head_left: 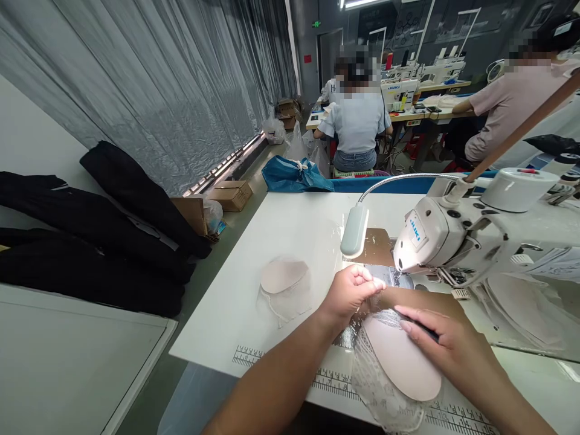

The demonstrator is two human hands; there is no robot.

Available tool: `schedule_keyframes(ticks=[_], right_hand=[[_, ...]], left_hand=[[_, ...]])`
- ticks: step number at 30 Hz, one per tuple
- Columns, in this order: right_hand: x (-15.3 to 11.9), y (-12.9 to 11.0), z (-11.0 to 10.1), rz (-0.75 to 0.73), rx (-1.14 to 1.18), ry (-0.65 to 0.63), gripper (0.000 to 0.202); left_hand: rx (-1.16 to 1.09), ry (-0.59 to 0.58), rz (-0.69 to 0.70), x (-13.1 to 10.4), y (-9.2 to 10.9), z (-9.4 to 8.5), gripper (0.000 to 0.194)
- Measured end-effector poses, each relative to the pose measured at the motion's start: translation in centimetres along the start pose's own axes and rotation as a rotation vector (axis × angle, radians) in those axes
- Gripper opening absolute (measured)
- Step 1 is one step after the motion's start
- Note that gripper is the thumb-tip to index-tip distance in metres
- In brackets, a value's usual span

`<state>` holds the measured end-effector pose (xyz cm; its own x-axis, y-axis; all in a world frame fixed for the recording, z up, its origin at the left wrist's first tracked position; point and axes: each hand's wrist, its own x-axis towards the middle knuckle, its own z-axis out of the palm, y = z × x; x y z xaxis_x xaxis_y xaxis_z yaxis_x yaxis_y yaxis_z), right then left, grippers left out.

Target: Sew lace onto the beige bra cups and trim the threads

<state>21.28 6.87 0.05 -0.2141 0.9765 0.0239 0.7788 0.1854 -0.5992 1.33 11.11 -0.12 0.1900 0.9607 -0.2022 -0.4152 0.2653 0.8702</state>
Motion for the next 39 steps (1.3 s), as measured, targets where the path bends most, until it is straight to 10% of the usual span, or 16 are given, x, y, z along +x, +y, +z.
schedule_keyframes(ticks=[8, 18, 27, 39], right_hand=[[-1.1, 2.3, -0.9, 0.328, 0.269, 0.084, 0.045], [-1.3, 0.5, 0.1, 0.206, 0.566, -0.101, 0.045], [-1.6, 0.8, -0.1, 0.323, 0.729, -0.159, 0.045], [-1.7, 0.9, 0.1, 0.198, 0.647, -0.123, 0.045]], left_hand=[[0.245, 0.035, 0.087, -0.1, 0.2, 0.2, 0.022], [0.637, -0.434, 0.083, -1.2, -1.9, 0.0, 0.047], [0.322, -0.503, -0.275, -1.0, -1.4, -0.4, 0.047], [0.267, -0.414, -0.301, -1.2, -0.8, 0.3, 0.043]])
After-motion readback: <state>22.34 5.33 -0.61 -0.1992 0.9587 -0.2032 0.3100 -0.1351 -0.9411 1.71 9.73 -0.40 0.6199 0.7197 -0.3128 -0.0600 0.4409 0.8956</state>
